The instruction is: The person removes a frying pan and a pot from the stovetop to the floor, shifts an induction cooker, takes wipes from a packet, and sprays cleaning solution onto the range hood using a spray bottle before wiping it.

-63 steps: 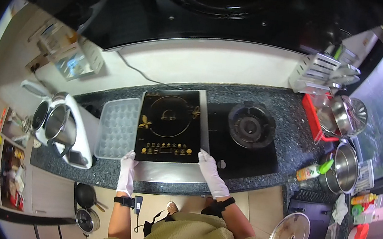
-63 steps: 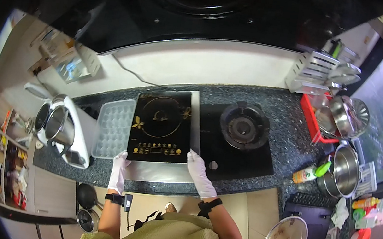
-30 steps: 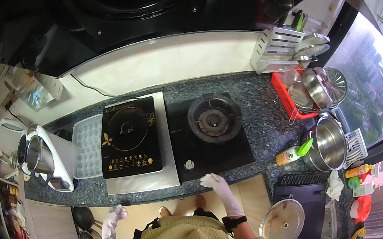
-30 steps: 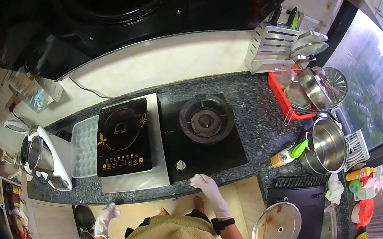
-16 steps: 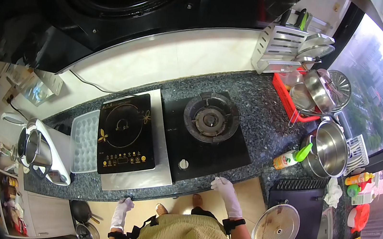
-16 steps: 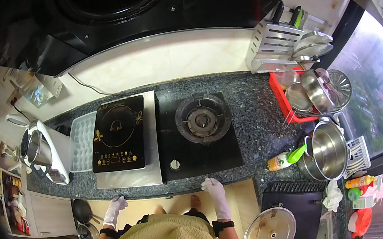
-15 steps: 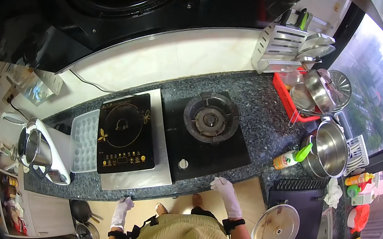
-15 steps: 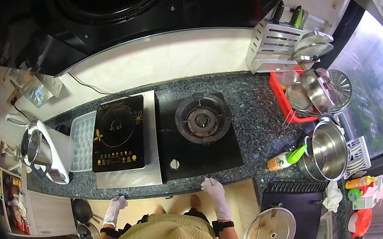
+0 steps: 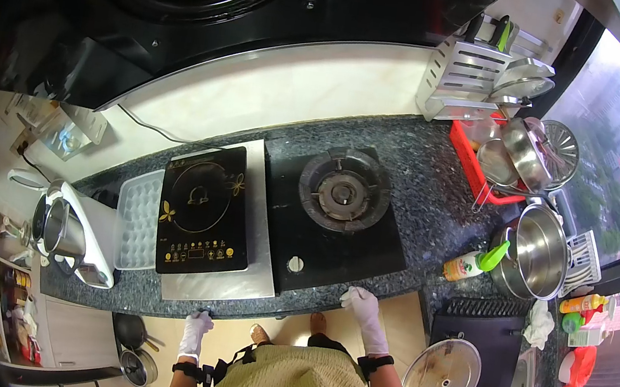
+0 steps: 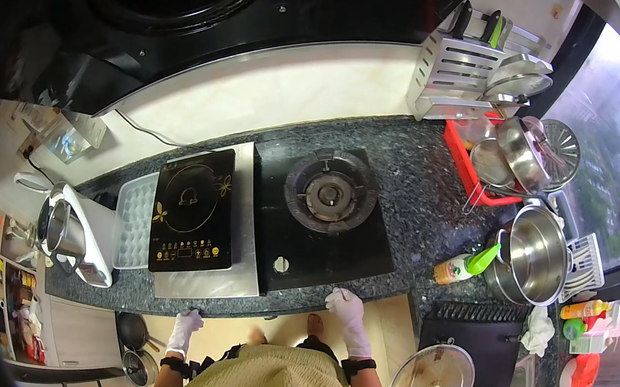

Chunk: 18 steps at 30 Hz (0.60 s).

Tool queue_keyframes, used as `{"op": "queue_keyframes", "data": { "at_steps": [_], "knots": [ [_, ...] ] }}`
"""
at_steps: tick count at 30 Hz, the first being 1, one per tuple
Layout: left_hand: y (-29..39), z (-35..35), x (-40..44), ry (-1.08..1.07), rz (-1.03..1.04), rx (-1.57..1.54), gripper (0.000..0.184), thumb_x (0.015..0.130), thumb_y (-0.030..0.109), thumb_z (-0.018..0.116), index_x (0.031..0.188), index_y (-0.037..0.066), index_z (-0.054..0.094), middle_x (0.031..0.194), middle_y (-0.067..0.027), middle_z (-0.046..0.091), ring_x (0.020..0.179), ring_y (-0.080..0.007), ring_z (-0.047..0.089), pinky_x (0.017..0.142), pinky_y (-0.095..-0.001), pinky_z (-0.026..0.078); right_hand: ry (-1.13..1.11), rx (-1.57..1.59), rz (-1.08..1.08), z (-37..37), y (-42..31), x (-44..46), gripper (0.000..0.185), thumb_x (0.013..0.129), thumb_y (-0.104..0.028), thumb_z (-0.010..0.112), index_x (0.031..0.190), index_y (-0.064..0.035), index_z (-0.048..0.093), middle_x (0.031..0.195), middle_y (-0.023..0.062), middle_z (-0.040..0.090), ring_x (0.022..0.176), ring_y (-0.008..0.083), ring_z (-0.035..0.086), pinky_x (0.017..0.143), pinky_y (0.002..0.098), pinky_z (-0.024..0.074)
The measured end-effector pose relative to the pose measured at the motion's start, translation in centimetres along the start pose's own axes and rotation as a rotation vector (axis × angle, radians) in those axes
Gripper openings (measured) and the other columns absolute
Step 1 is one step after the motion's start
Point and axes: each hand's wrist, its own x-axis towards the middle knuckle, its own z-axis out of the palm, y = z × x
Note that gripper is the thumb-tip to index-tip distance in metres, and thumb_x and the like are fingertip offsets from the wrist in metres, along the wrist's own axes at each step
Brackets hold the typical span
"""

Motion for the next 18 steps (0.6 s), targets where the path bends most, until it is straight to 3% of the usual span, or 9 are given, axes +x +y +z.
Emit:
{"op": "queue_keyframes", "data": {
  "at_steps": [12,18],
  "knots": [
    [0.1,0.4,-0.2,0.015,-0.028,-0.037,0.019,0.089,0.019,0.058,0.076,0.005,0.057,0.061,-0.0024,0.058,0.046,-0.0116,0.054,0.043,-0.0258,0.036,-0.048,0.081,0.079,-1.5,1.1,1.5,0.042,0.100,-0.032,0.045,0.075,-0.0039,0.064,0.061,0.0057,0.062,0.045,0.0140,0.055,0.046,0.0267,0.0432],
    [-0.3,0.6,-0.3,0.044,0.020,-0.073,0.020,0.089,0.021,0.058,0.074,0.008,0.057,0.060,-0.0008,0.058,0.048,-0.0109,0.054,0.045,-0.0262,0.037,-0.115,0.203,0.107,-1.8,2.4,2.4,0.054,0.098,-0.046,0.045,0.072,-0.0037,0.064,0.058,0.0062,0.061,0.046,0.0136,0.056,0.045,0.0258,0.0431]
  ]
}}
